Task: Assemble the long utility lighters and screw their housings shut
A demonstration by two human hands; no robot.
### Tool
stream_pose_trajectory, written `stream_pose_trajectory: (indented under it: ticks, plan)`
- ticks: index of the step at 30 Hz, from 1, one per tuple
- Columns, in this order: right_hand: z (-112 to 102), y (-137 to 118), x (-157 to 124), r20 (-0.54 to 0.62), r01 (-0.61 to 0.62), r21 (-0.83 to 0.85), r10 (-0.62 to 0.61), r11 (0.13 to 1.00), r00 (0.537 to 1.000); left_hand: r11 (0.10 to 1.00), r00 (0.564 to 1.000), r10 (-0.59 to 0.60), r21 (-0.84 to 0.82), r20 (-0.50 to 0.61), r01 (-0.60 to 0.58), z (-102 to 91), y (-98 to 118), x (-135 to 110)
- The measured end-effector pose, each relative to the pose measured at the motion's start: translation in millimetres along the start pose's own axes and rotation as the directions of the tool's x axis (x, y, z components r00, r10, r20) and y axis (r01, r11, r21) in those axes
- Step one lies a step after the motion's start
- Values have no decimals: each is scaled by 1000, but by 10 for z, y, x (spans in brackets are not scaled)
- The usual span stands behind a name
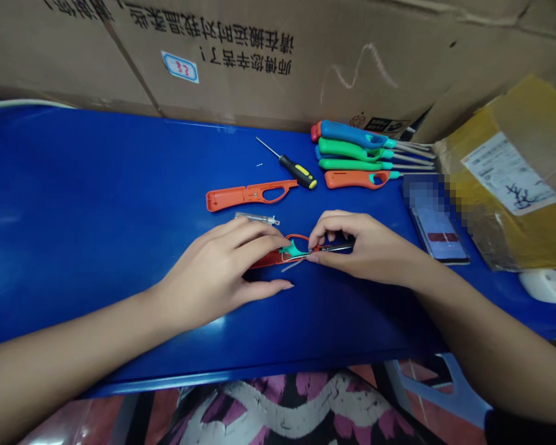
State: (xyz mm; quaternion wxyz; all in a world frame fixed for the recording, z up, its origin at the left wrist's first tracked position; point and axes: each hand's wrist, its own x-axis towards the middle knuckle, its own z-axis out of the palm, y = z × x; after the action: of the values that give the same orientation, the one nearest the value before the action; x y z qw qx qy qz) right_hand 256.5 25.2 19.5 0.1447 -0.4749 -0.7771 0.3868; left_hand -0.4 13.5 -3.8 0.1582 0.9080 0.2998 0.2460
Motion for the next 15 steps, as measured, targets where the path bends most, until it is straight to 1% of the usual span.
stream_pose_trajectory:
  ticks: [3, 7, 9, 13, 15]
  plan:
    - [-15, -4, -1, 15, 3, 4, -3, 1000, 1000, 999, 1000, 29, -18, -5, -29, -8, 23, 4]
    - [-8, -13, -2, 3, -1, 8, 1, 1000, 1000, 998, 998, 61, 7, -16, -61, 2, 20, -1]
    - [0, -12, -4, -2, -3, 12, 3, 1000, 1000, 999, 998, 49, -9, -30, -49, 14, 15, -3]
    - [3, -5, -6, 3, 6, 11, -6, 1000, 1000, 996, 998, -20, -84, -58, 15, 27, 9, 2]
    - [-2, -4, -6, 5, 7, 4, -7, 1000, 1000, 993, 997, -31, -112, -70, 23, 24, 10, 11]
